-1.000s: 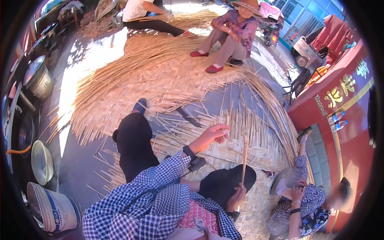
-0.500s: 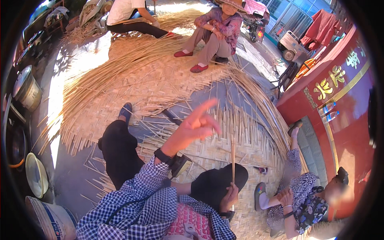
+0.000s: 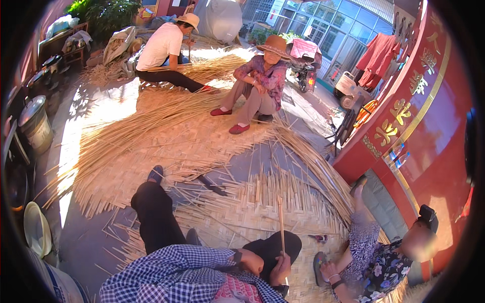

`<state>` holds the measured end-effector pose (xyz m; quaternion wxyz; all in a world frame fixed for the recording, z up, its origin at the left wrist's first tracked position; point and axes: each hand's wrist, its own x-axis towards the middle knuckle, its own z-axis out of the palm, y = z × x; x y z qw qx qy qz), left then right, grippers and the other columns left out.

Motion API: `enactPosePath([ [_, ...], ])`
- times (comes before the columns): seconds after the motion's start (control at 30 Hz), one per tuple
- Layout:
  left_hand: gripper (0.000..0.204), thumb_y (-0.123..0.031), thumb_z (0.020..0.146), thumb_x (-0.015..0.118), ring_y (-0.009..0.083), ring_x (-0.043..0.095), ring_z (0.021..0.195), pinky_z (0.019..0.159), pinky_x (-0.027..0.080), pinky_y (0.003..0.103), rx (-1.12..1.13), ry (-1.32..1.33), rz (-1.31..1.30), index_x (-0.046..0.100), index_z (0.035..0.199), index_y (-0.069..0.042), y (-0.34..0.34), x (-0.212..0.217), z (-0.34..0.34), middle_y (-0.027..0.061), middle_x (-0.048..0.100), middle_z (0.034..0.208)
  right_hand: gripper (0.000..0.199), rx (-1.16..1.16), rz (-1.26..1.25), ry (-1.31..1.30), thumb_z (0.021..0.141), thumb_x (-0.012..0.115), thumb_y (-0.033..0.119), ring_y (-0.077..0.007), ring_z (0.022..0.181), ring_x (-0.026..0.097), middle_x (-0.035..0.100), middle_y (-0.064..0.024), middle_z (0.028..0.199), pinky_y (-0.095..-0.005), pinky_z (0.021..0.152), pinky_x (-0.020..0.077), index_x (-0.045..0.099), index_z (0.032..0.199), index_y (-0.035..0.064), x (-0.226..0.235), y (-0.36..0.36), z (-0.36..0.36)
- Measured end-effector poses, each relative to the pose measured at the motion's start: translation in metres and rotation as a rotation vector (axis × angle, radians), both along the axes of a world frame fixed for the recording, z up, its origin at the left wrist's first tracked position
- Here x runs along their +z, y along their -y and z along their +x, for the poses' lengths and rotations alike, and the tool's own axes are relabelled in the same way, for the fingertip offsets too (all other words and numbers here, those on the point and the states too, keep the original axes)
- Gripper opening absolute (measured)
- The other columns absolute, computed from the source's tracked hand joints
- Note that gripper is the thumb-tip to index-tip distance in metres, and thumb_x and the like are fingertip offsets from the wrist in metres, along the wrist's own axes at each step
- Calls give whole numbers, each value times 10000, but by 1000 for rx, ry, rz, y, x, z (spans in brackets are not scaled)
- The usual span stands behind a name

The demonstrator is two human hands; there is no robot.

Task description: Weaving thin strips of bamboo into a large mat while sitting on the ground with others.

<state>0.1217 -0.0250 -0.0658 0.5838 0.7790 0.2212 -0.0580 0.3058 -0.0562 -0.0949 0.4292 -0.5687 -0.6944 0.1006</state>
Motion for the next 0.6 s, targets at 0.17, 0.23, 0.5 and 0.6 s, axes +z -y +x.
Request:
enactPosePath([
  [0.17, 302, -308, 916, 610, 166, 642, 600, 564, 505, 321, 98, -24, 25, 705, 825, -36, 1, -21, 3, 44, 648, 640, 177, 23, 66, -16, 986, 516, 52, -228, 731, 664, 673, -121, 896, -344, 660, 526, 643, 1105, 18, 6, -1, -4],
  [0.23, 279, -288, 921, 611, 170, 652, 626, 586, 518, 321, 104, 1, -29, 707, 879, -30, -6, -23, -3, 49, 664, 680, 177, 29, 52, -21, 990, 514, 55, -227, 736, 663, 671, -121, 901, -344, 664, 525, 642, 1106, 17, 6, -1, -4],
  [0.5, 966, -252, 950, 679, 155, 639, 737, 678, 549, 310, 953, 995, -141, -39, 1591, -159, -89, 94, -135, 115, 666, 1026, 193, -10, 24, -99, 999, 506, 65, -180, 691, 620, 654, -90, 834, -305, 609, 479, 648, 1122, 21, 5, 3, -2],
  [0.6, 1070, -337, 887, 757, 152, 633, 810, 709, 565, 356, 998, 1408, -210, -38, 1597, -237, -114, 153, -188, 156, 649, 1066, 191, -38, -91, -135, 996, 530, 96, -165, 677, 607, 654, -70, 809, -288, 592, 463, 659, 1130, 52, -5, 2, 4],
])
